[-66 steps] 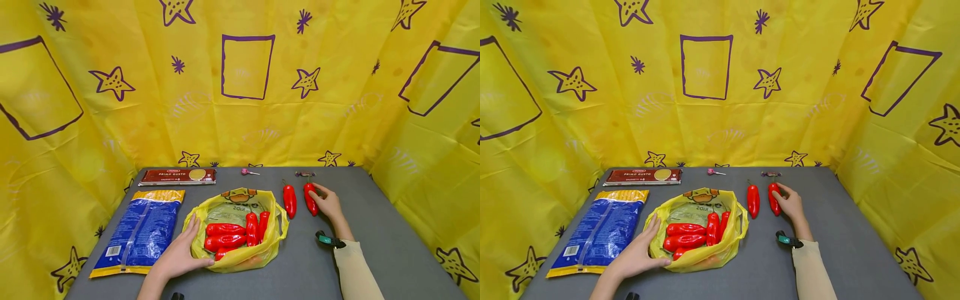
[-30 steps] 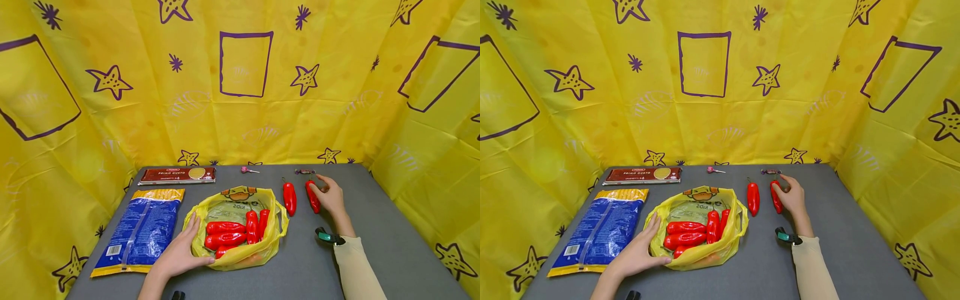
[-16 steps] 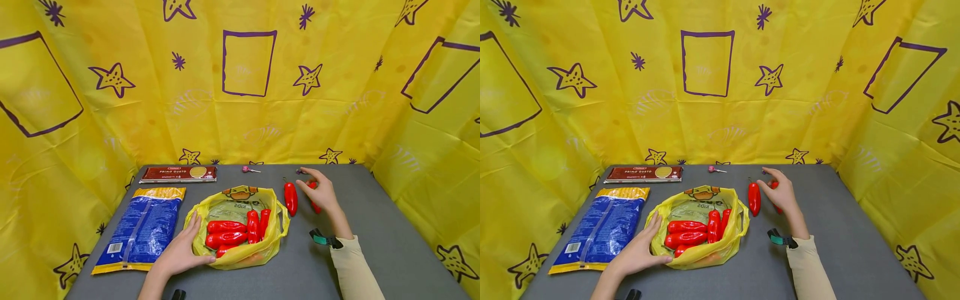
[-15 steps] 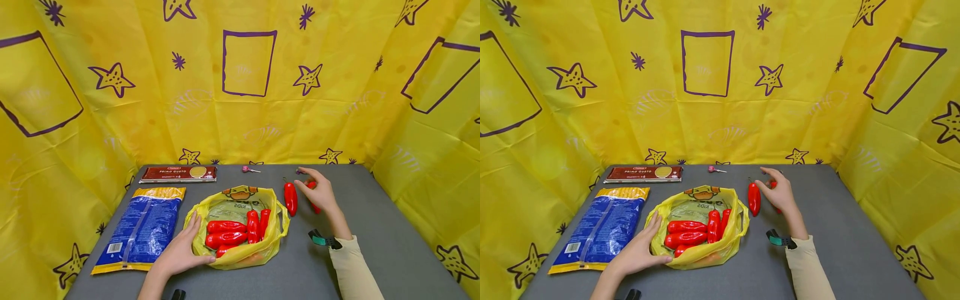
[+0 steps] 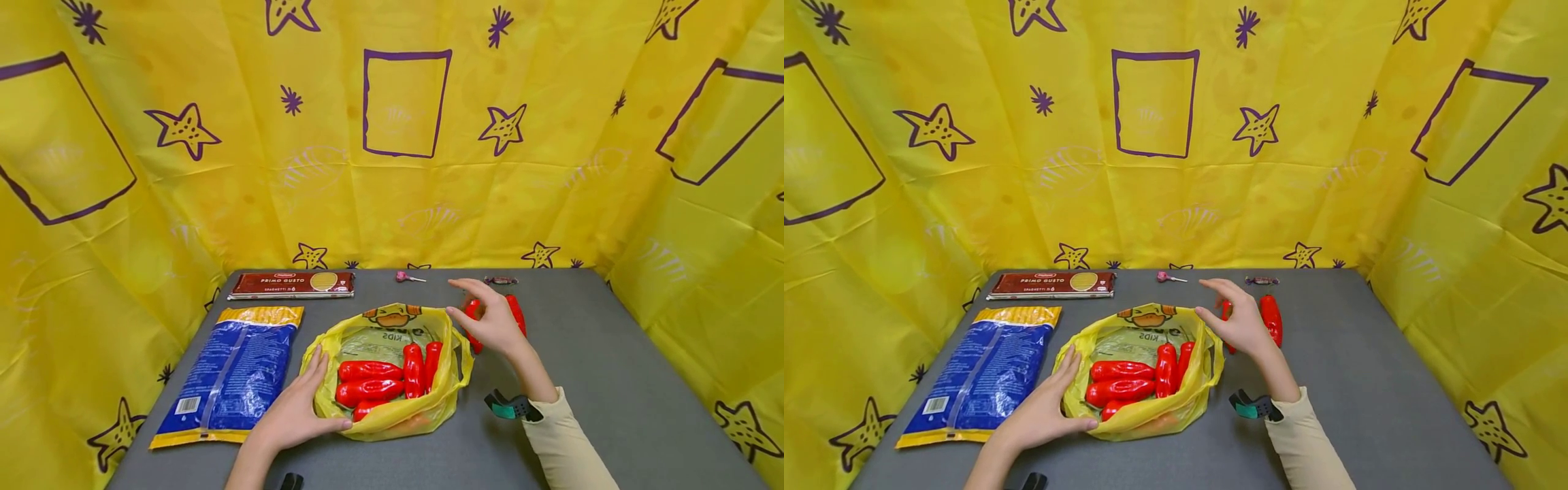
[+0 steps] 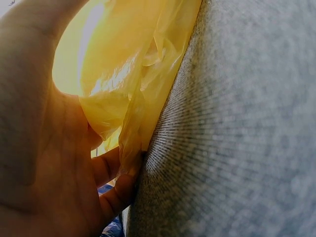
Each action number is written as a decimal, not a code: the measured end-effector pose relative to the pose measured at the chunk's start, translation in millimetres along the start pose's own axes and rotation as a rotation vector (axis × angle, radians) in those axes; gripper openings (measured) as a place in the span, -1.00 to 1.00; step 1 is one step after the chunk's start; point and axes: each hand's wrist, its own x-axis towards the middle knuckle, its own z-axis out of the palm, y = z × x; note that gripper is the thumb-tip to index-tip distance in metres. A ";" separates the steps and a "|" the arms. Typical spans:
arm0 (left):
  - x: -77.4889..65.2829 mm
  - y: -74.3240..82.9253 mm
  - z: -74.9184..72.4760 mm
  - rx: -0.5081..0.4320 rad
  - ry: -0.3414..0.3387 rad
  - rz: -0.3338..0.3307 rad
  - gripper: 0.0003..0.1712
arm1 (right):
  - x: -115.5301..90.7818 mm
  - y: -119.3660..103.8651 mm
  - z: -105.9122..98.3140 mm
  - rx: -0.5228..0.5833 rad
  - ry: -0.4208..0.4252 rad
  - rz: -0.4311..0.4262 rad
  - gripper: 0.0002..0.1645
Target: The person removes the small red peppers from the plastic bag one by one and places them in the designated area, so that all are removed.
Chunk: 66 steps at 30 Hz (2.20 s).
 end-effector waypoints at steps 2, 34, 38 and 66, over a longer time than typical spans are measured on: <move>0.2 -0.1 0.3 -0.001 0.002 0.002 0.61 | 0.4 -4.2 4.3 -0.004 -0.020 -0.022 -0.38; 0.9 -1.6 -0.7 0.005 0.002 0.014 0.60 | 45.0 -39.4 60.4 -0.025 -0.384 -0.157 -0.38; 0.4 -1.6 -0.2 0.005 0.002 0.014 0.60 | 54.2 -41.5 68.0 -0.026 -0.435 -0.155 -0.38; -1.3 -0.5 -1.6 -0.015 -0.001 0.008 0.59 | 85.4 -33.1 157.1 0.144 -1.059 -0.047 -0.55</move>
